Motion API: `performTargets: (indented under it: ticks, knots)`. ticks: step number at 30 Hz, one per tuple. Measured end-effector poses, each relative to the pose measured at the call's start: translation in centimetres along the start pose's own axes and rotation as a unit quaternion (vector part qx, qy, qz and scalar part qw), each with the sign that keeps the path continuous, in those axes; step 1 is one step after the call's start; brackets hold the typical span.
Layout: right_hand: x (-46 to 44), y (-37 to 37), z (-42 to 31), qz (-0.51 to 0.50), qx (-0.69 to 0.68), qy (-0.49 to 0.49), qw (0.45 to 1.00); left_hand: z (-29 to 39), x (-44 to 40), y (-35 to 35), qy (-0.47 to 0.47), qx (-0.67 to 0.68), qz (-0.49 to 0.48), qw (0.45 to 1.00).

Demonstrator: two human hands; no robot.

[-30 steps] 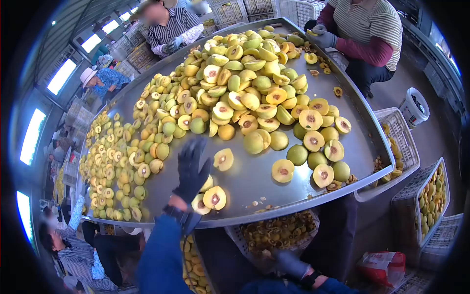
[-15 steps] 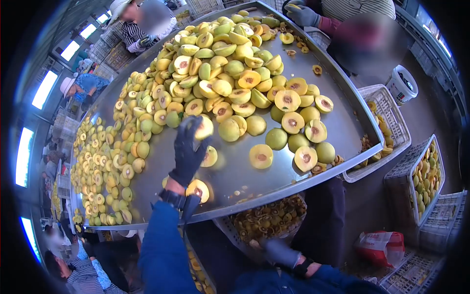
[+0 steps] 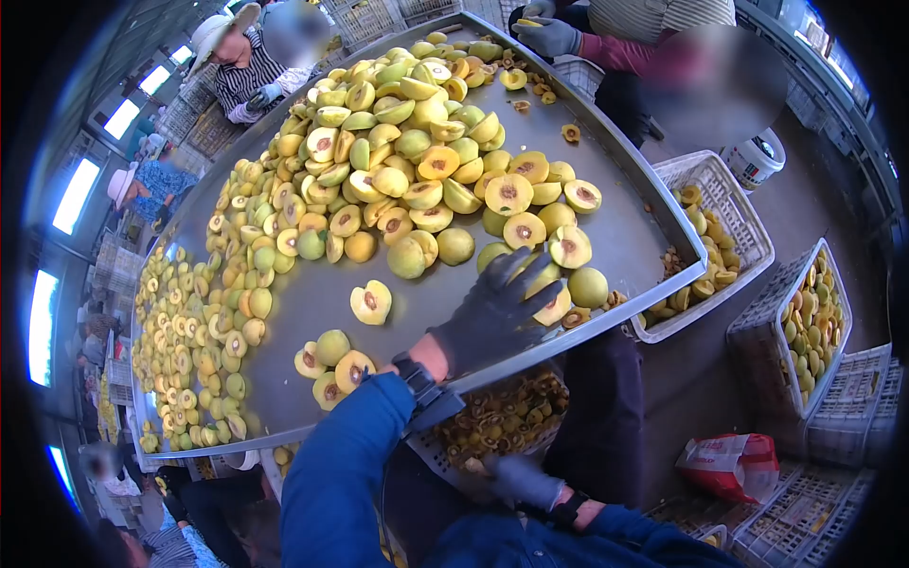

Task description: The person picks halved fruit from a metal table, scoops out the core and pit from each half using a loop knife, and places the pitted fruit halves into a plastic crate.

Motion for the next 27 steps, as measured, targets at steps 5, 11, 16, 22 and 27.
performTargets:
  ticks: [5,11,16,22,27]
  knots:
    - [-0.5,0.7,0.9,0.081,-0.011,-0.119,0.989,-0.8,-6.5,3.8,0.007,0.052,0.060,0.997]
    - [-1.3,1.5,2.7,0.034,0.140,-0.104,0.984,-0.5,-11.3,6.5,-0.048,0.068,0.127,0.988]
    - [-0.5,0.2,0.3,0.046,0.202,-0.068,0.976,-2.7,0.1,-3.0,-0.118,0.118,0.222,0.961]
    - [-1.1,1.5,0.6,0.066,0.198,-0.124,0.970,-11.7,22.8,-11.7,-0.395,-0.102,0.255,0.877]
    - [-1.2,1.9,-0.5,0.038,0.217,-0.100,0.970,-16.3,26.9,-9.5,-0.412,-0.141,0.096,0.895]
Point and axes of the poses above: each hand's wrist, its own x-axis away from the middle knuckle, its own y-axis out of the palm, z = x × y, the point moved 7 cm from there along -x, towards the middle knuckle, and after that the axes turned 15 degrees about -y, right-handed, at the moved point
